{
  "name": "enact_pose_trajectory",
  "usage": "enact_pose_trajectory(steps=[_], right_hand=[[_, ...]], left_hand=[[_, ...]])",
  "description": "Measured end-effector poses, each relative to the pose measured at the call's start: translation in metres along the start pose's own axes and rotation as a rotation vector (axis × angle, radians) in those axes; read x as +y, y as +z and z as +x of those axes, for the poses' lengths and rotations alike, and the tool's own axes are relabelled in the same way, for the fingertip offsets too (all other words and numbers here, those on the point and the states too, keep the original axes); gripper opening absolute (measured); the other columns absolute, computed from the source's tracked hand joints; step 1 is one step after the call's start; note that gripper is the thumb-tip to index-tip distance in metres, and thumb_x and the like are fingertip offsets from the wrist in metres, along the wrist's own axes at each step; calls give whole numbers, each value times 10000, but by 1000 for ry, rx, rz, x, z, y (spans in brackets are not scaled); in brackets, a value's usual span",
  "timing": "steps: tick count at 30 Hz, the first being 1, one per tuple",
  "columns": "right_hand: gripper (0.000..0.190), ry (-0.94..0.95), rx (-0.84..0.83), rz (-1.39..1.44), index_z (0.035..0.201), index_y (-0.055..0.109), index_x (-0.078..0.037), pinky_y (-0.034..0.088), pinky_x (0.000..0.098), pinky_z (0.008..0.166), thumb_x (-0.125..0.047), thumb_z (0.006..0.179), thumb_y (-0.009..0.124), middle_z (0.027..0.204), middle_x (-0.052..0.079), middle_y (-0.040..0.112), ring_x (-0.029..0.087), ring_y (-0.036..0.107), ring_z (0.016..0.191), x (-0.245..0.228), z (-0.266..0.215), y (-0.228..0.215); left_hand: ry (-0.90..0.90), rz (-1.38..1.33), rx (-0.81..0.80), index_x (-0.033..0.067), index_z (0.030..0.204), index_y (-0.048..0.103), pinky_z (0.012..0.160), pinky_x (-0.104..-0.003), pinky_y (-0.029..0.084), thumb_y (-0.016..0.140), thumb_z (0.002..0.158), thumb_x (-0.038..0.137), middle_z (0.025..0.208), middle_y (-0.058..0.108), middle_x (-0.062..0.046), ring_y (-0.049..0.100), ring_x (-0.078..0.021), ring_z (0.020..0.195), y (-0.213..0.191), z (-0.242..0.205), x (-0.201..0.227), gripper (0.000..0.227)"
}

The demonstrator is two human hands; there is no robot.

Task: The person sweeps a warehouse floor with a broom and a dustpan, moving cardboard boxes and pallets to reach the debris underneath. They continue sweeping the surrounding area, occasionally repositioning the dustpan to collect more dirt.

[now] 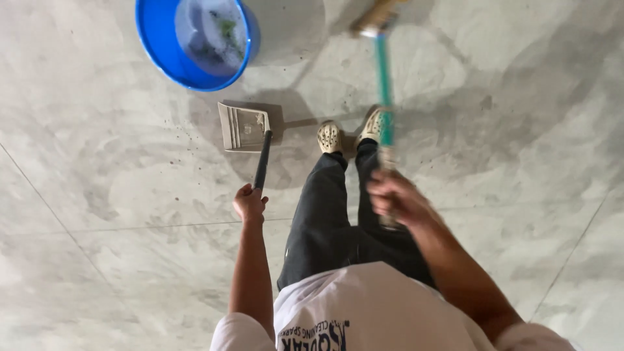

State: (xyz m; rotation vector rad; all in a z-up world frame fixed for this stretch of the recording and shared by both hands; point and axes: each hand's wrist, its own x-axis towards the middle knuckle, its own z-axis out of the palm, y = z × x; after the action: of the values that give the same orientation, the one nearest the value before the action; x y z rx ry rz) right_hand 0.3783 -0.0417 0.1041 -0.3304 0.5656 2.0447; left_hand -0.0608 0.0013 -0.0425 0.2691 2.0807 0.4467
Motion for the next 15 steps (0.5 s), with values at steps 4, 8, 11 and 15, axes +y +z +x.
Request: enact_pose_trajectory(steps=[4, 8, 11, 15], right_hand=[[169, 56, -18, 66, 1074, 622, -75, 633, 268, 590, -102, 925, 696, 934, 68, 692, 172, 738, 693, 37, 103, 78], [230, -71, 152, 209, 1050, 637, 16, 548, 222, 458, -207, 995, 649, 740, 24, 682, 83, 647, 530, 0, 164, -4], [258, -166, 59, 176, 953, 603, -6, 461, 217, 349, -234, 1073, 598, 653, -22, 621, 70, 547, 439, -68, 145, -123], [242, -243, -320, 459, 1257, 473, 88, 472, 215, 431, -113, 1124, 455, 793, 18, 588, 75, 569, 538, -147, -42, -193]], left_hand=[[-83, 156, -95, 28, 1495, 392, 427, -253, 499, 737, 882, 52, 1051, 677, -181, 693, -227, 649, 1, -41, 53, 704], [-239, 301, -134, 71, 1602, 176, 379, -243, 407, 737, 870, 44, 1092, 659, -183, 731, -248, 686, -16, -30, 5, 923], [-192, 247, -107, 73, 1613, 210, 372, -227, 383, 745, 851, 15, 1030, 679, -186, 716, -220, 666, -23, -27, -13, 933], [-181, 190, -40, 93, 1628, 190, 360, -231, 315, 748, 847, -9, 898, 666, -177, 639, -173, 599, -30, -62, -20, 965]])
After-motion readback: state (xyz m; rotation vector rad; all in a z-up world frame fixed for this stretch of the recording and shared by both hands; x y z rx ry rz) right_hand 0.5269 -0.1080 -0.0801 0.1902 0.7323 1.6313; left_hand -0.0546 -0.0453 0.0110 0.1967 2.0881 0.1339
